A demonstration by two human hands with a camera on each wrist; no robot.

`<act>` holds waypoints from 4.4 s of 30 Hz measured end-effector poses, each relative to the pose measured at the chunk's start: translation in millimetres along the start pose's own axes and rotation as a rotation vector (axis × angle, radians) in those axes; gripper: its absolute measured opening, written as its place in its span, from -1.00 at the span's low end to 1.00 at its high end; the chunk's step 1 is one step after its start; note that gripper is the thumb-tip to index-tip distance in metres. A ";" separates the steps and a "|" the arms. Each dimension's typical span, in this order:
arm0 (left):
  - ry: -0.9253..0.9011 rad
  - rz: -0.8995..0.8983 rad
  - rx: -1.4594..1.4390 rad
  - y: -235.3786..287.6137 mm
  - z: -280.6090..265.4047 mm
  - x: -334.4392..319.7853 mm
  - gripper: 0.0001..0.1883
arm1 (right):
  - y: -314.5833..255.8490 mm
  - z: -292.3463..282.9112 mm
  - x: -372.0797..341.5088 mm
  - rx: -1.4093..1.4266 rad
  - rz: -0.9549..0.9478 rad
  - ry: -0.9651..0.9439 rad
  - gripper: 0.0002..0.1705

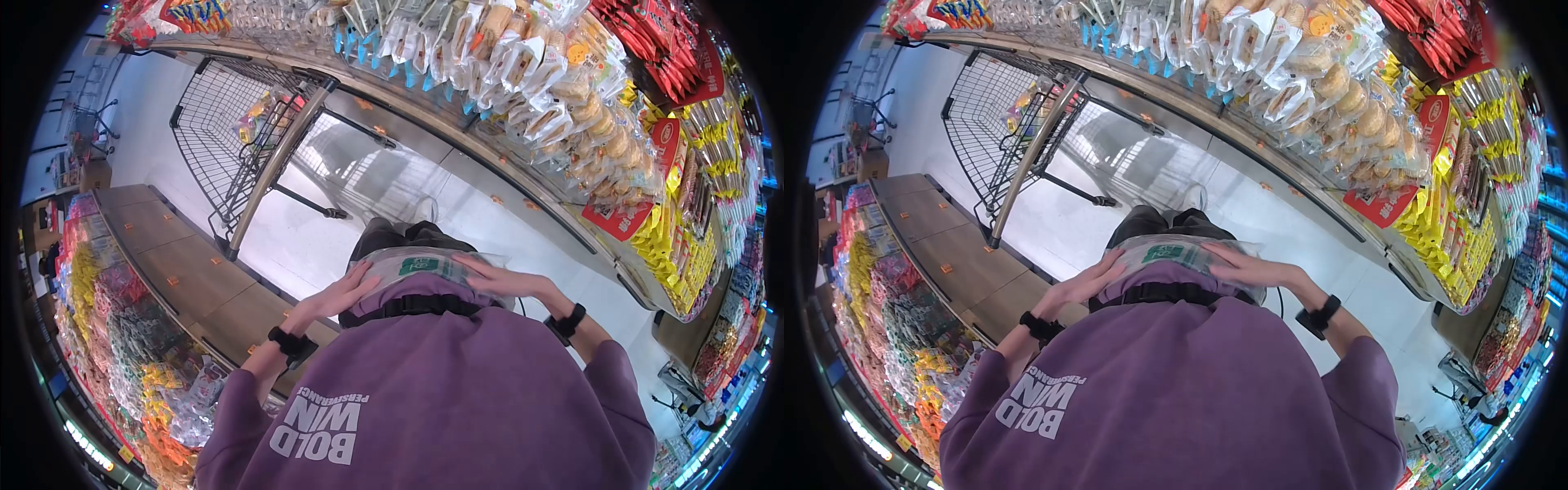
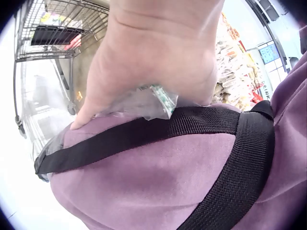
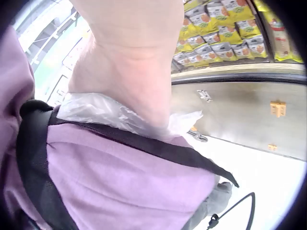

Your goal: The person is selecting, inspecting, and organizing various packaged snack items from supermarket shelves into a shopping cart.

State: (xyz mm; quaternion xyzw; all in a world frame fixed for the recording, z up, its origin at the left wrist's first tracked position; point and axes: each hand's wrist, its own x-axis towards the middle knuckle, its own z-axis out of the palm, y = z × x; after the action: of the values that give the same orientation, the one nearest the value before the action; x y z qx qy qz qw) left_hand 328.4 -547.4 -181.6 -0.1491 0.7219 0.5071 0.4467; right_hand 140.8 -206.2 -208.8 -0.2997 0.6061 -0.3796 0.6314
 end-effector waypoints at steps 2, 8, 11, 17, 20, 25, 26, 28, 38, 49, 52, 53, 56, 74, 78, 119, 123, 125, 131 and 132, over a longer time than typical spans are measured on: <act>0.007 -0.013 0.047 -4.6 -2.3 -2.2 0.06 | -3.5 -1.5 -23.9 -0.044 -0.080 0.013 -0.15; 0.015 0.319 0.240 88.7 -30.2 2.3 -0.12 | -42.9 -28.5 -18.5 -0.073 0.124 0.265 -0.41; 0.020 0.355 0.254 138.3 -46.6 18.6 -0.27 | -106.7 -59.9 6.5 -0.210 -0.057 0.426 -0.55; 0.323 0.547 -0.162 158.1 -106.9 7.5 -0.50 | -248.1 -97.3 -12.2 -0.356 -0.712 0.815 0.03; 0.247 0.542 -0.757 167.3 -127.1 -8.9 -0.54 | -258.5 -94.2 -11.8 -0.322 -0.980 1.039 0.24; 0.291 0.696 -1.000 191.5 -122.9 -12.1 -0.57 | -229.7 -64.1 41.0 0.226 -0.708 0.938 0.31; 0.371 0.677 -1.017 195.0 -119.3 -8.9 -0.59 | -227.6 -62.4 47.2 0.324 -0.613 0.863 0.26; 0.528 0.742 -0.661 191.5 -117.5 1.7 -0.65 | -239.5 -66.1 41.7 0.370 -0.492 0.722 0.10; 0.799 0.804 -0.431 204.1 -113.0 0.4 -0.80 | -233.0 -88.9 46.0 0.221 -0.480 0.746 -0.64; 0.557 0.898 -0.217 163.6 -150.5 20.3 -0.70 | -193.1 -97.8 46.0 0.014 -0.805 0.752 -0.75; 0.613 0.910 -0.123 165.1 -150.1 21.2 -0.60 | -184.6 -101.4 38.3 0.512 -0.728 0.623 -0.61; 0.636 0.895 -0.106 166.7 -150.2 19.7 -0.60 | -188.0 -97.7 33.5 0.726 -0.710 0.553 -0.59; 0.678 0.917 -0.032 171.5 -150.0 25.1 -0.58 | -194.9 -77.2 31.9 0.748 -0.569 0.601 -0.50; 0.449 0.704 -0.561 201.3 -102.4 12.6 -0.72 | -196.3 -72.8 27.6 0.238 -0.453 0.694 -0.28; 0.367 0.682 -0.537 189.7 -111.0 10.8 -0.77 | -193.6 -74.4 22.3 0.377 -0.387 0.735 -0.40; 0.645 0.731 -0.889 210.1 -61.2 36.0 -0.65 | -200.1 -50.0 57.3 0.689 -0.576 0.761 -0.30; 0.566 0.695 -0.685 194.6 -66.6 27.3 -0.63 | -202.7 -70.3 44.5 0.485 -0.471 0.932 -0.58; 0.628 0.741 -0.586 197.7 -77.0 18.3 -0.62 | -203.0 -78.2 32.2 0.275 -0.464 0.966 -0.67; 0.491 0.712 -0.457 221.5 -103.1 17.4 -0.63 | -213.4 -88.5 35.7 0.123 -0.449 0.748 -0.69; 0.478 0.727 -0.471 221.5 -107.6 17.8 -0.64 | -216.1 -88.7 34.4 0.161 -0.458 0.755 -0.70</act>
State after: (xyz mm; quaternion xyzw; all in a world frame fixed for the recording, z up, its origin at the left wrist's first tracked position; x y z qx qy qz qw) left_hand 117.3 -538.5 -53.7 -0.0965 0.6753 0.7310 0.0171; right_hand 26.8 -343.0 -53.7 -0.2167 0.6806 -0.6383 0.2871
